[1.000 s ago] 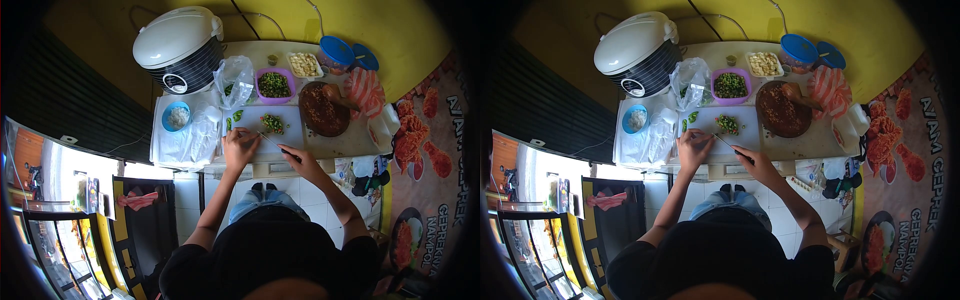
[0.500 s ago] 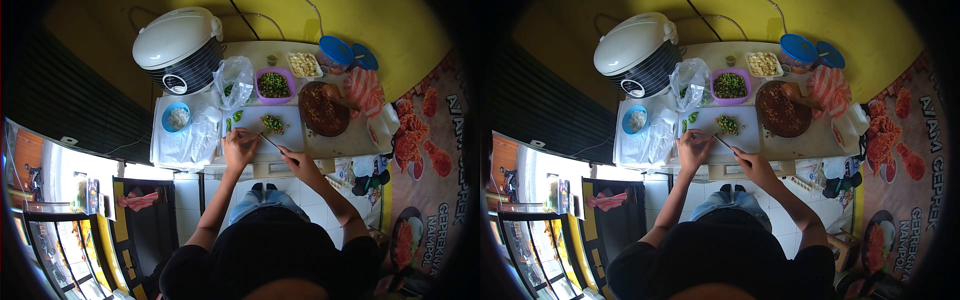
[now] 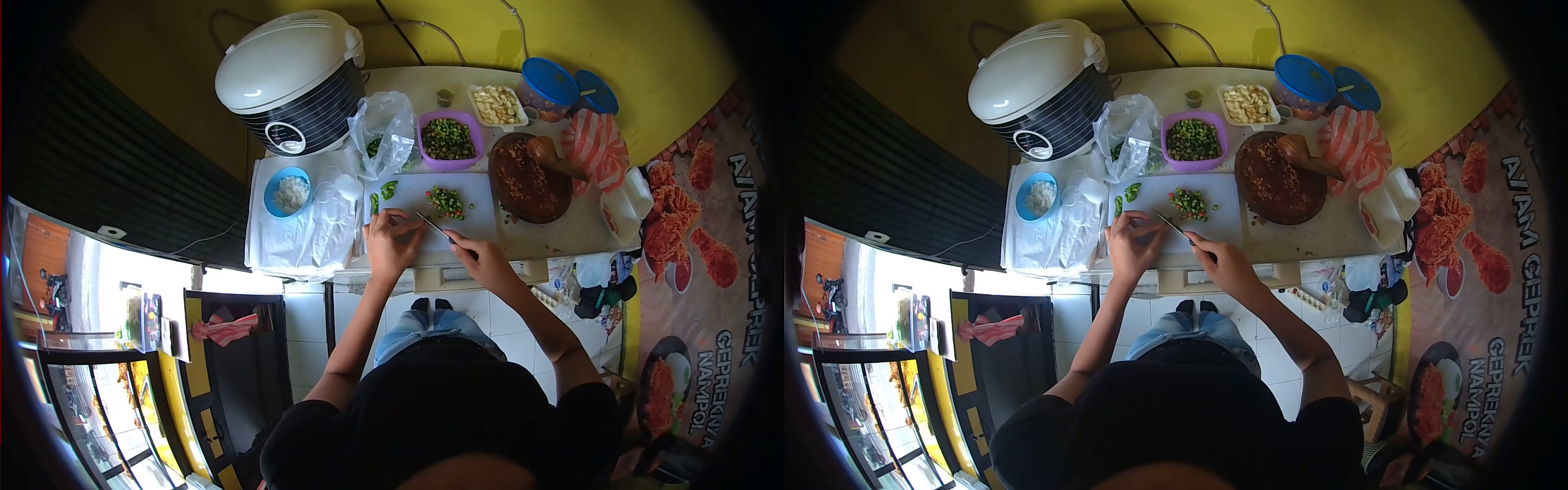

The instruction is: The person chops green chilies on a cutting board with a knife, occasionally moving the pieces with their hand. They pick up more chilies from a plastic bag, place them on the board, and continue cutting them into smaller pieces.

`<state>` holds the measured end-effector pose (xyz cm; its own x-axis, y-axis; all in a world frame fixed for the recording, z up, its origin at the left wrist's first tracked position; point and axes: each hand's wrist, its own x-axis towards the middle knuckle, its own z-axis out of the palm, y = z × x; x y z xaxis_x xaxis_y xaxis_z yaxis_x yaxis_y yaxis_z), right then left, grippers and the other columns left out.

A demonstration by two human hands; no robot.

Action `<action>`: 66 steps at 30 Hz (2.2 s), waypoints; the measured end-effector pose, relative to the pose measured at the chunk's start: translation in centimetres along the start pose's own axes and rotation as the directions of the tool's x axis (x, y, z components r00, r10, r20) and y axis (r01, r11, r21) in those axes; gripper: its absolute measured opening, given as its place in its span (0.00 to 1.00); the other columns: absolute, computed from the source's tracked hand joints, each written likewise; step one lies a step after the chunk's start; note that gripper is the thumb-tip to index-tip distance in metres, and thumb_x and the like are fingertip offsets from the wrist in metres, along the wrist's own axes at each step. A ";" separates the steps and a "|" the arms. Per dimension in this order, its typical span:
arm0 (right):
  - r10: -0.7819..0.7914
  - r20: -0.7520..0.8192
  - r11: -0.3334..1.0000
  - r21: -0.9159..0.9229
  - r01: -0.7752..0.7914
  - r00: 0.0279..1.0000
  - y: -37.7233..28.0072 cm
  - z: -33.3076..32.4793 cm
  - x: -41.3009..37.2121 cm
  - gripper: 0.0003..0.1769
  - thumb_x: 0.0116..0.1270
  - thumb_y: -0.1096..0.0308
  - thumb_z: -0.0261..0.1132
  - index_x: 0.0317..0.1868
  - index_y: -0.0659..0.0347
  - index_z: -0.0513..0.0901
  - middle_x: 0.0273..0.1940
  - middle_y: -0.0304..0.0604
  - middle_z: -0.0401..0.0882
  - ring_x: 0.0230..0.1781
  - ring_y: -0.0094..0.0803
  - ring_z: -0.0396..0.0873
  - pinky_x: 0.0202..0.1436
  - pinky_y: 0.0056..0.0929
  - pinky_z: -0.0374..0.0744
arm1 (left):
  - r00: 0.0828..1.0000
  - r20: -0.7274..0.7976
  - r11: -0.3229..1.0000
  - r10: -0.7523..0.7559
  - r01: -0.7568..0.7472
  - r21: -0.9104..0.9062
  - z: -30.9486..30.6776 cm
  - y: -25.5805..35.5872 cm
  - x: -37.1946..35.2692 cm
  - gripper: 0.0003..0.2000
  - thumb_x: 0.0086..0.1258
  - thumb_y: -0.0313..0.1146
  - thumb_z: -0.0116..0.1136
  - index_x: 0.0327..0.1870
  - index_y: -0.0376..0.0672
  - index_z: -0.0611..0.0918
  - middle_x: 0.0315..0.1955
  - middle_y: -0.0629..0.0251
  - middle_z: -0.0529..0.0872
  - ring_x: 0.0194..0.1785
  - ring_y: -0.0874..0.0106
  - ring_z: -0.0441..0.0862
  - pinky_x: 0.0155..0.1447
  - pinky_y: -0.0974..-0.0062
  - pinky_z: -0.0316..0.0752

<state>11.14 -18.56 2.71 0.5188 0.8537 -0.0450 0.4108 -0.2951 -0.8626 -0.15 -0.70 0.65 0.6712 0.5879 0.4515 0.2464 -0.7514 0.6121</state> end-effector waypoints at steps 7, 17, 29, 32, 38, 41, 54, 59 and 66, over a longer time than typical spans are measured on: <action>-0.111 -0.079 0.992 0.055 0.115 0.991 1.1 0.5 -0.9 0.21 0.76 0.65 0.59 0.67 0.52 0.77 0.19 0.42 0.57 0.20 0.24 0.57 0.26 0.30 0.66 | 1.000 -0.011 1.000 0.005 -0.005 -0.009 0.3 -0.4 -0.2 0.06 0.55 0.38 0.74 0.33 0.54 0.92 0.38 0.74 0.80 0.42 0.72 0.75 0.49 0.69 0.62; -0.004 -0.023 1.000 -0.008 0.004 1.000 -0.1 0.4 0.1 0.21 0.76 0.65 0.59 0.67 0.53 0.77 0.20 0.43 0.58 0.20 0.24 0.57 0.25 0.30 0.66 | 1.000 -0.021 0.999 0.003 -0.002 0.032 0.1 0.0 -0.1 0.06 0.57 0.38 0.73 0.34 0.54 0.92 0.37 0.75 0.80 0.41 0.73 0.75 0.49 0.68 0.61; 0.051 0.033 0.963 0.262 -0.058 0.998 0.5 -1.2 -0.7 0.22 0.78 0.64 0.58 0.68 0.60 0.75 0.25 0.28 0.62 0.27 0.17 0.58 0.31 0.23 0.67 | 0.999 -0.039 0.999 -0.008 0.009 0.031 0.3 -0.3 -0.4 0.08 0.58 0.41 0.73 0.37 0.56 0.92 0.39 0.75 0.81 0.42 0.74 0.75 0.51 0.68 0.62; -0.007 0.028 0.975 0.222 0.001 1.000 0.0 -1.3 -0.8 0.21 0.78 0.63 0.59 0.68 0.59 0.76 0.24 0.32 0.64 0.27 0.17 0.59 0.33 0.22 0.69 | 0.999 -0.054 1.000 -0.006 0.007 0.025 0.4 -0.4 -0.4 0.08 0.57 0.42 0.74 0.37 0.56 0.92 0.39 0.75 0.81 0.42 0.74 0.76 0.51 0.68 0.62; -0.105 -0.016 0.986 0.128 0.106 0.994 0.5 -0.8 -1.0 0.21 0.77 0.64 0.60 0.67 0.57 0.77 0.25 0.40 0.66 0.27 0.19 0.60 0.33 0.22 0.70 | 0.998 -0.059 0.999 -0.006 0.009 0.044 0.5 -0.4 -0.4 0.07 0.57 0.41 0.74 0.35 0.55 0.92 0.39 0.75 0.81 0.42 0.74 0.76 0.52 0.68 0.62; -0.199 -0.072 0.975 0.082 0.205 0.977 1.9 -0.1 -0.8 0.20 0.76 0.64 0.60 0.66 0.54 0.77 0.24 0.44 0.66 0.24 0.20 0.60 0.31 0.25 0.70 | 0.998 -0.057 0.999 -0.006 0.008 0.040 0.3 -0.1 -0.3 0.07 0.56 0.40 0.74 0.35 0.55 0.92 0.39 0.75 0.81 0.43 0.73 0.76 0.52 0.68 0.63; 0.033 -0.006 0.999 -0.037 -0.034 0.999 -1.0 -0.1 -0.8 0.21 0.76 0.66 0.58 0.68 0.49 0.76 0.20 0.47 0.61 0.19 0.26 0.58 0.26 0.30 0.67 | 0.999 -0.047 1.000 -0.012 0.012 -0.012 0.4 -0.5 -0.2 0.05 0.54 0.36 0.74 0.32 0.53 0.92 0.41 0.74 0.81 0.43 0.72 0.76 0.50 0.68 0.62; 0.026 0.033 0.998 0.048 -0.028 0.999 -0.9 0.0 0.5 0.21 0.77 0.65 0.58 0.68 0.52 0.75 0.20 0.42 0.59 0.20 0.25 0.58 0.26 0.29 0.67 | 0.999 -0.048 1.000 -0.024 0.024 0.001 0.4 -0.3 -0.3 0.06 0.54 0.37 0.74 0.32 0.53 0.92 0.40 0.74 0.80 0.44 0.71 0.75 0.51 0.67 0.62; -0.071 -0.050 0.995 0.073 0.074 0.996 0.7 0.7 -0.6 0.21 0.77 0.65 0.58 0.68 0.54 0.75 0.20 0.40 0.59 0.22 0.23 0.58 0.28 0.28 0.67 | 0.999 -0.037 1.000 -0.023 0.023 -0.006 0.3 -0.3 -0.3 0.06 0.55 0.38 0.74 0.32 0.52 0.92 0.40 0.73 0.80 0.44 0.71 0.75 0.51 0.67 0.62</action>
<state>10.57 -18.98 1.74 0.5255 0.8498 0.0415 0.3927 -0.1990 -0.8979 -0.14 -0.76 0.16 0.6388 0.6160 0.4610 0.2575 -0.7358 0.6263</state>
